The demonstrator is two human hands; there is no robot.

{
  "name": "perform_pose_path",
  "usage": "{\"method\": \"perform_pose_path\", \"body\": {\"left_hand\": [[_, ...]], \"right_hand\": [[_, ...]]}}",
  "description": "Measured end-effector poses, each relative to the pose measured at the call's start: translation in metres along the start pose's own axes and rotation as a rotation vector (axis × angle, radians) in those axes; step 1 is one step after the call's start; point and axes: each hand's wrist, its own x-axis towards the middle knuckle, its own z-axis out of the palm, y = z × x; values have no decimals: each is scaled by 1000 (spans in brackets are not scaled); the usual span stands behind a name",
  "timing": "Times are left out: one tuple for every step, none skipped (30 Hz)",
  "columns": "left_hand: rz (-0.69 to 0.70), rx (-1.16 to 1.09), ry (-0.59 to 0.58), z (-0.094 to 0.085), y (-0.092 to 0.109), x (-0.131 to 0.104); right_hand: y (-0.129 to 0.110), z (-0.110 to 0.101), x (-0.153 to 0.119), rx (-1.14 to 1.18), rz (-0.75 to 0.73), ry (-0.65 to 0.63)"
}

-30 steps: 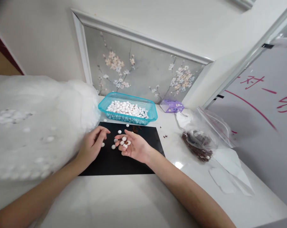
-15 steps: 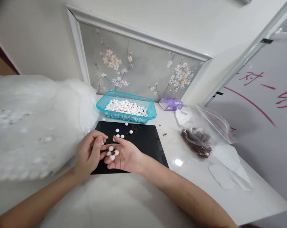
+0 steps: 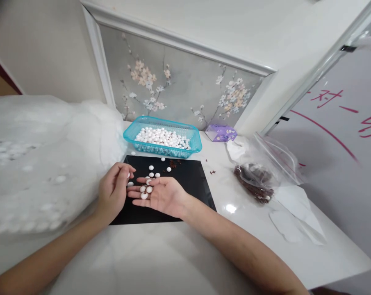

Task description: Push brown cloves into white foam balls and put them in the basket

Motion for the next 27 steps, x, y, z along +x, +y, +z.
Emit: {"method": "perform_pose_path", "body": {"left_hand": [[0, 0, -4, 0, 0, 0], [2, -1, -10, 0, 0, 0], [4, -2, -14, 0, 0, 0], [5, -1, -19, -1, 0, 0], [7, 3, -25, -1, 0, 0], [11, 7, -34, -1, 0, 0], [22, 13, -49, -2, 0, -1], [42, 22, -73, -2, 0, -1], [75, 35, -108, -3, 1, -2], [121, 53, -156, -3, 2, -3], [181, 74, -214, -3, 2, -4], [252, 95, -275, -3, 3, -5], [322, 116, -334, -3, 5, -6], [385, 134, -389, -3, 6, -7], [436, 150, -435, -2, 7, -8], [473, 166, -471, -2, 8, -8], [500, 178, -492, -2, 10, -9], [519, 188, -501, -2, 11, -9], [535, 190, -502, -2, 12, -10], [548, 184, -494, -3, 13, -10], [550, 174, -479, -3, 13, -9], [539, 160, -459, -4, 13, -9], [512, 143, -426, -5, 12, -8], [463, 129, -382, -5, 10, -7], [397, 120, -326, -5, 7, -5], [317, 123, -270, -4, 4, -2], [227, 138, -219, -3, -1, 1]], "right_hand": [[-1, 0, 0, -5, 2, 5], [-1, 0, 0, -11, 5, 12], [-2, 0, 1, -17, 7, 19], [-2, 0, 1, -23, 10, 27], [-2, 0, 2, -29, 16, 32], [-1, 0, 2, -33, 24, 32], [-1, 0, 2, -35, 33, 24], [0, 1, 2, -34, 43, 11], [2, 2, 2, -28, 52, -6], [3, 4, 2, -18, 57, -20], [5, 6, 1, -3, 59, -21], [7, 8, 0, 17, 60, -5], [8, 10, 0, 37, 65, 29], [9, 12, -1, 56, 74, 73], [10, 14, -2, 72, 85, 115], [11, 16, -2, 86, 100, 148], [11, 18, -3, 98, 119, 167], [12, 20, -3, 110, 135, 172], [12, 22, -4, 124, 147, 173], [12, 24, -4, 136, 155, 178], [12, 25, -5, 148, 155, 194], [12, 27, -5, 154, 149, 223], [11, 29, -6, 154, 138, 254], [9, 30, -7, 149, 126, 280], [6, 31, -8, 142, 119, 296], [2, 31, -8, 135, 112, 304], [-4, 31, -8, 125, 101, 307]]}}
